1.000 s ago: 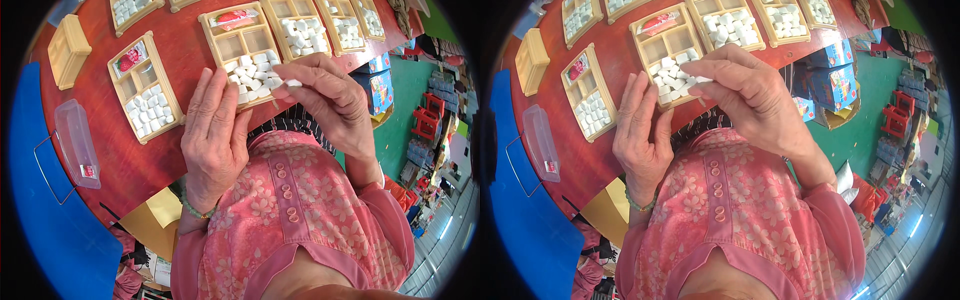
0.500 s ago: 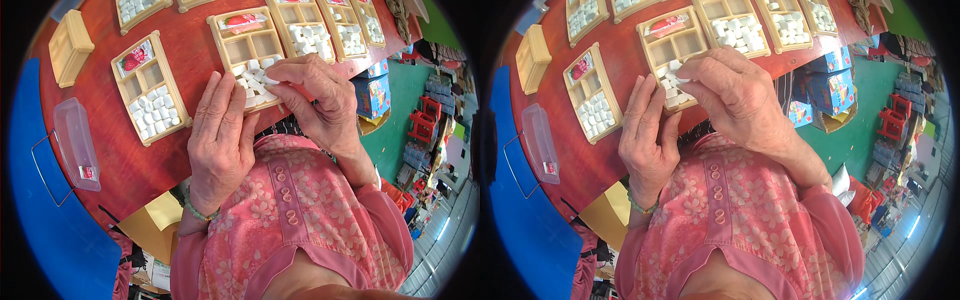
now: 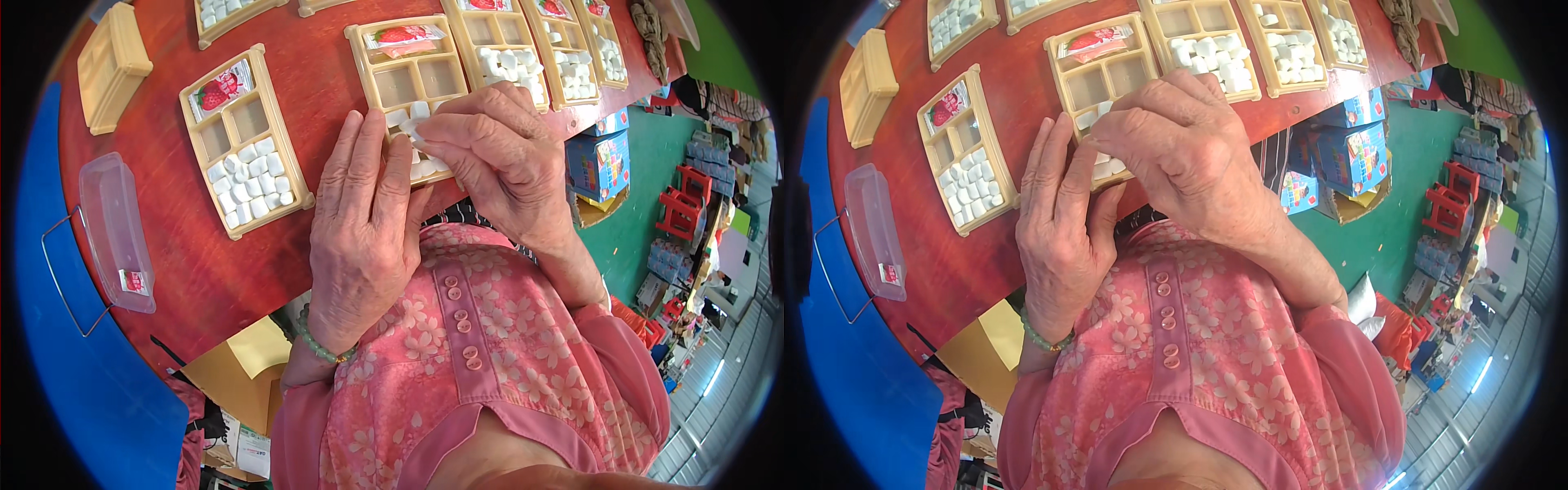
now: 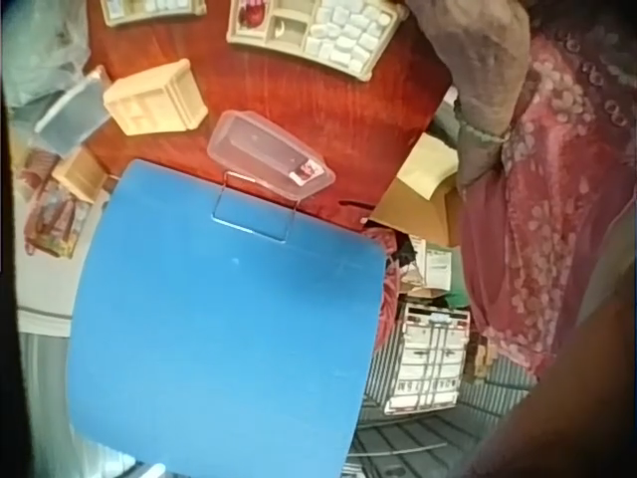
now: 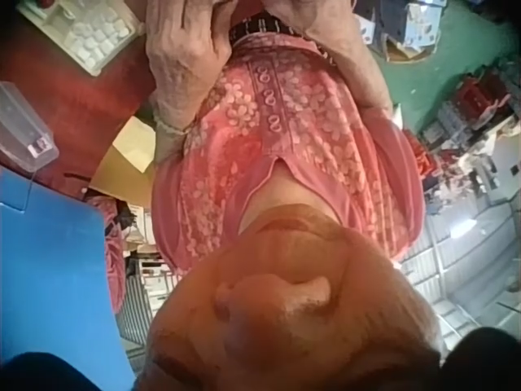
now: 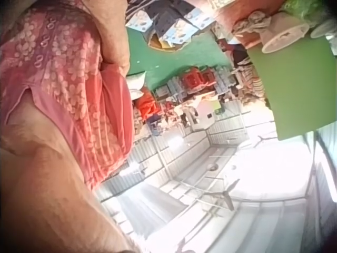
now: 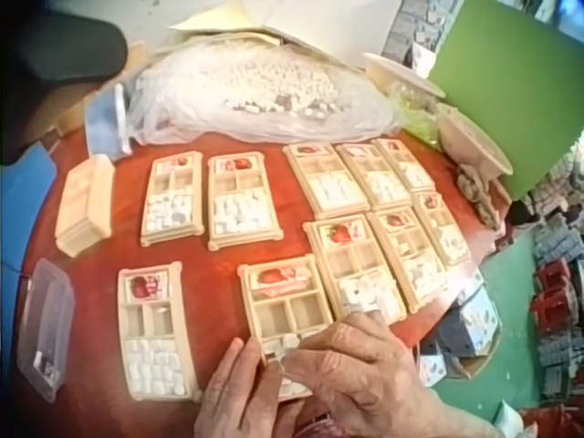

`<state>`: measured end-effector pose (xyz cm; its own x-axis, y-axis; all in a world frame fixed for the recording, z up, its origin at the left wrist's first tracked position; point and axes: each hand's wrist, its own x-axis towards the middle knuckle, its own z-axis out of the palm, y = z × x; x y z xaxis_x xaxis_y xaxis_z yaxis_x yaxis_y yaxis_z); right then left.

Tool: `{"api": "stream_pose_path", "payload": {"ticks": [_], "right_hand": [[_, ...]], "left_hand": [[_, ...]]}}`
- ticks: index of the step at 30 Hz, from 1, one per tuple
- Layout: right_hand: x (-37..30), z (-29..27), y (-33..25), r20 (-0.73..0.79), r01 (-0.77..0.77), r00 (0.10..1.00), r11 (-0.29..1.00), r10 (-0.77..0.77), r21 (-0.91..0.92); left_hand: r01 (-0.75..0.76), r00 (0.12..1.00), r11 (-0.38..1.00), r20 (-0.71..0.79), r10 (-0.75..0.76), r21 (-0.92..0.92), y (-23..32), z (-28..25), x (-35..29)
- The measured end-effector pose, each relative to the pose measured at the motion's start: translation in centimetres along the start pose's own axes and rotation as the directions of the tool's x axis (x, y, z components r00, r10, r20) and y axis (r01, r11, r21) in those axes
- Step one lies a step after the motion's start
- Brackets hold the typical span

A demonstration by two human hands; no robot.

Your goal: Arranging small white cubes into partitioned wooden boxes.

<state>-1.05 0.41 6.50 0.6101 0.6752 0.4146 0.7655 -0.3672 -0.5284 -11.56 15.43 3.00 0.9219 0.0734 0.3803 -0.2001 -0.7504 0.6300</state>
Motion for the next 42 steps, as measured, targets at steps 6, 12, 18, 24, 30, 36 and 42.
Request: {"api": "stream_pose_path", "payload": {"ticks": [6,12,18,24,30,36,42], "right_hand": [[0.5,0.4,0.0,0.028,0.016,1.000,0.996,-0.014,-0.088],[0.9,0.7,-0.5,0.073,-0.050,0.996,0.997,0.055,-0.059],[0.9,0.7,-0.2,0.107,-0.016,0.994,0.998,0.022,-0.056],[1.0,0.4,-0.5,0.129,-0.020,0.991,0.996,0.031,-0.082],[1.1,0.3,-0.6,0.149,-0.019,0.988,0.994,0.035,-0.104],[1.2,0.2,-0.7,0.165,-0.014,0.986,0.994,0.032,-0.108],[1.0,-0.5,-0.8,0.180,-0.058,0.981,0.998,0.065,-0.039]], "left_hand": [[-0.008,1.000,1.000,0.006,0.008,0.004,-0.1,0.0,-0.1],[-0.038,0.999,0.999,0.032,0.037,0.031,-0.3,-0.1,-0.1],[-0.056,0.998,0.998,0.012,0.056,0.026,-0.3,0.0,-0.1],[-0.025,1.000,1.000,0.007,0.025,0.013,-0.4,0.0,-0.2],[-0.026,1.000,1.000,-0.001,0.026,0.014,-0.3,0.1,-0.2],[-0.035,0.999,0.999,-0.031,0.036,0.015,-0.4,0.2,-0.3],[-0.035,0.999,0.999,-0.022,0.035,0.035,-0.5,0.2,-0.3]]}}
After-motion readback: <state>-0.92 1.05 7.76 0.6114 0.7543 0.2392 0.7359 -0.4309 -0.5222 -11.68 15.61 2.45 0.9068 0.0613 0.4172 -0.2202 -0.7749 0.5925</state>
